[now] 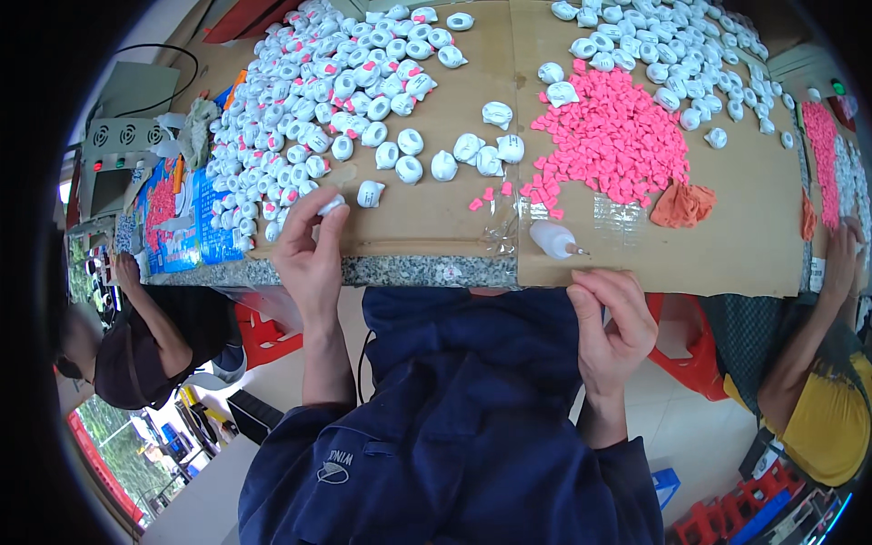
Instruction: Assembling small plastic toy components by applying glue from a bottle.
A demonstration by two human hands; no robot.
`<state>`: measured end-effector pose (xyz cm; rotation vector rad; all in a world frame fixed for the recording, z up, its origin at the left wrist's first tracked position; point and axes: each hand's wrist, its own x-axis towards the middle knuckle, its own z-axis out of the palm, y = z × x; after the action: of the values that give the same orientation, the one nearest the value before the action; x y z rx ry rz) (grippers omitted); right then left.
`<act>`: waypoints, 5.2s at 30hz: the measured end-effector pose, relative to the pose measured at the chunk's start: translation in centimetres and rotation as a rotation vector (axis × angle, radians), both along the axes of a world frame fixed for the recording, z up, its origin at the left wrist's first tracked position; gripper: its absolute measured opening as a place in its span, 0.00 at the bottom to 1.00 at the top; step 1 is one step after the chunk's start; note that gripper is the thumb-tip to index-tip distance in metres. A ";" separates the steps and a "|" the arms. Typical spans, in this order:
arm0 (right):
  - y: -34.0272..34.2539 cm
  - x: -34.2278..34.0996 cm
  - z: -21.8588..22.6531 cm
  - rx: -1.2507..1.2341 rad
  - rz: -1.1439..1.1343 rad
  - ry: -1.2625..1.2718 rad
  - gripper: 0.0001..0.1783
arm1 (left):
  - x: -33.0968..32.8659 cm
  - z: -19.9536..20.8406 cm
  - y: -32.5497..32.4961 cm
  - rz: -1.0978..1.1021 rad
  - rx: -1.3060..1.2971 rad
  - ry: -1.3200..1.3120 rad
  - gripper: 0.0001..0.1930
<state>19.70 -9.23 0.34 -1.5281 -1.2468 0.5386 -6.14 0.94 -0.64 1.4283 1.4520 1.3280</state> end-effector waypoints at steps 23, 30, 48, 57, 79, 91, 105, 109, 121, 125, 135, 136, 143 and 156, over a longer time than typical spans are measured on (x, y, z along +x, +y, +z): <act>0.3 0.4 -0.3 -0.023 -0.055 0.029 0.06 | 0.8 3.2 -0.3 -0.131 -0.107 -0.090 0.15; 0.5 0.5 -0.7 0.007 -0.048 0.016 0.05 | 0.4 2.9 -0.4 -0.180 -0.178 -0.105 0.16; 0.4 0.8 -0.8 -0.033 -0.005 0.000 0.05 | 1.2 0.7 2.4 -0.006 0.294 0.705 0.12; 1.9 -0.4 0.4 -0.068 -0.057 -0.053 0.19 | 4.4 0.8 1.8 -0.222 0.353 0.803 0.16; 2.0 -0.9 -1.7 0.005 0.090 0.200 0.18 | 2.6 -0.6 1.6 -0.182 0.043 -0.171 0.14; 0.7 -0.4 0.1 0.035 0.094 0.303 0.25 | 5.3 0.9 -2.7 -0.496 -0.630 -0.887 0.16; 0.9 -0.5 1.2 -0.047 0.200 0.223 0.18 | 5.9 0.3 -2.7 -0.494 -0.579 -0.838 0.13; 1.0 -0.6 1.1 -0.069 0.204 0.240 0.19 | 5.9 0.1 -2.7 -0.498 -0.577 -0.829 0.13; 1.0 -0.6 1.1 -0.086 0.175 0.230 0.18 | 5.7 0.0 -2.7 -0.497 -0.602 -0.880 0.13; 0.9 -0.6 1.2 -0.084 0.186 0.226 0.18 | 5.7 0.0 -2.6 -0.486 -0.602 -0.890 0.13; 0.8 -0.8 1.3 -0.112 0.204 0.250 0.19 | 5.7 0.0 -2.7 -0.487 -0.617 -0.860 0.13; 0.7 -0.6 1.2 -0.119 0.206 0.261 0.19 | 5.7 0.0 -2.7 -0.488 -0.617 -0.861 0.13; 0.6 0.7 0.2 -0.061 -0.065 0.408 0.22 | 5.7 0.1 -2.9 -0.501 -0.607 -0.866 0.12; 2.6 0.8 -2.1 0.298 -0.285 0.068 0.19 | 6.3 0.5 -3.2 -0.514 -0.638 -0.810 0.13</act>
<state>20.54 -6.60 -1.74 -1.3904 -0.9849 0.2060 0.18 -2.27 -0.09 0.6376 0.7669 0.8318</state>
